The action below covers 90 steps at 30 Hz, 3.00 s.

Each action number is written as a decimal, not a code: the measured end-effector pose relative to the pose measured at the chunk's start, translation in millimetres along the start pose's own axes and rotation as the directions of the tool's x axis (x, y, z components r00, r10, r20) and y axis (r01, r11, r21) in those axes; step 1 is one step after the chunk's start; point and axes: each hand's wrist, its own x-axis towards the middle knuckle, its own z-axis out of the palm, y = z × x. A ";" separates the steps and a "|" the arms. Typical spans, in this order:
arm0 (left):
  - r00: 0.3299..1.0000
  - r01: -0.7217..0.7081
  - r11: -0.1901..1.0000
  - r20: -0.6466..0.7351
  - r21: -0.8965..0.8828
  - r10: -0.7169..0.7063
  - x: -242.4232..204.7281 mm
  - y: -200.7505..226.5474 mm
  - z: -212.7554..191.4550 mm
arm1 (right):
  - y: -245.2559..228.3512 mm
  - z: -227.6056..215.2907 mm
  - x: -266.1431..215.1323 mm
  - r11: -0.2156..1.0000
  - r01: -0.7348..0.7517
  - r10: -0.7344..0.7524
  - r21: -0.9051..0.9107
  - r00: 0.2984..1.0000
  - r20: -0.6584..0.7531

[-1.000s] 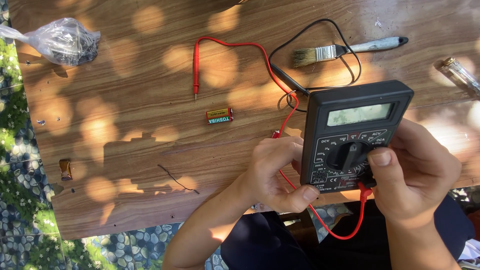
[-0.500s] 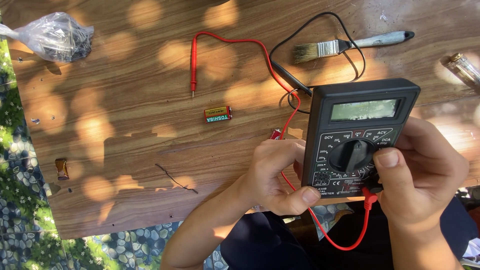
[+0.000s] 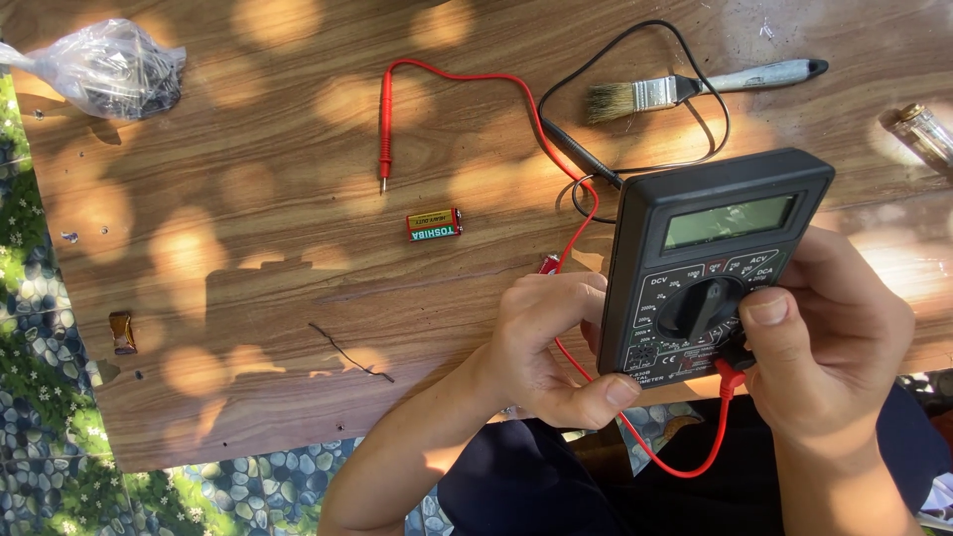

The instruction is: Using a digital multimeter to check the voltage of various batteries on a workbench.

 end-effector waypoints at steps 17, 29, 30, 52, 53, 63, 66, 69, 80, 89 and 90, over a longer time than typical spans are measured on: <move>0.998 -0.050 0.999 -0.039 0.008 0.050 -0.6 -1.3 2.7 | 12.1 -3.1 -1.5 0.999 0.034 -0.035 0.016 0.999 0.022; 0.998 -0.061 0.998 -0.026 -0.006 0.061 -2.0 -1.5 2.1 | 21.4 -8.5 -9.2 0.989 0.122 -0.123 -0.081 0.992 -0.009; 0.998 -0.062 0.998 -0.026 -0.009 0.062 -2.0 -1.6 2.0 | 23.3 -9.5 -9.9 0.985 0.142 -0.144 -0.099 0.990 -0.011; 0.990 0.103 0.983 -0.111 0.149 -0.087 4.4 -7.2 -3.5 | -7.5 23.8 22.5 0.983 -0.039 0.034 0.177 0.999 0.031; 0.990 0.081 0.974 -0.130 0.210 -0.055 5.1 -7.3 -3.1 | -6.9 25.0 23.5 0.989 -0.036 0.033 0.145 0.999 0.026; 0.955 -0.247 0.695 0.049 0.676 0.291 4.9 -10.4 -6.1 | -9.7 27.3 28.3 0.990 0.047 -0.073 0.132 0.976 0.204; 0.957 -0.273 0.651 0.130 0.708 0.260 8.3 -7.4 -5.5 | -7.6 24.7 30.1 0.964 -0.035 -0.025 0.262 0.975 0.221; 0.949 -0.312 0.691 0.181 0.652 0.258 9.7 0.0 -0.4 | 2.5 24.0 23.1 0.546 -0.303 0.076 0.781 0.947 0.313; 0.822 -0.511 0.571 0.170 0.643 0.544 -2.6 -9.7 -0.2 | -2.6 14.0 22.1 0.269 -0.396 -0.076 0.878 0.900 0.429; 0.792 -0.535 0.571 0.136 0.623 0.595 -6.2 -10.1 0.6 | 3.8 11.4 13.9 0.163 -0.429 -0.176 0.889 0.874 0.454; 0.791 -0.546 0.577 0.145 0.608 0.595 -6.8 -10.3 0.3 | 5.2 11.5 13.2 0.150 -0.430 -0.192 0.891 0.871 0.452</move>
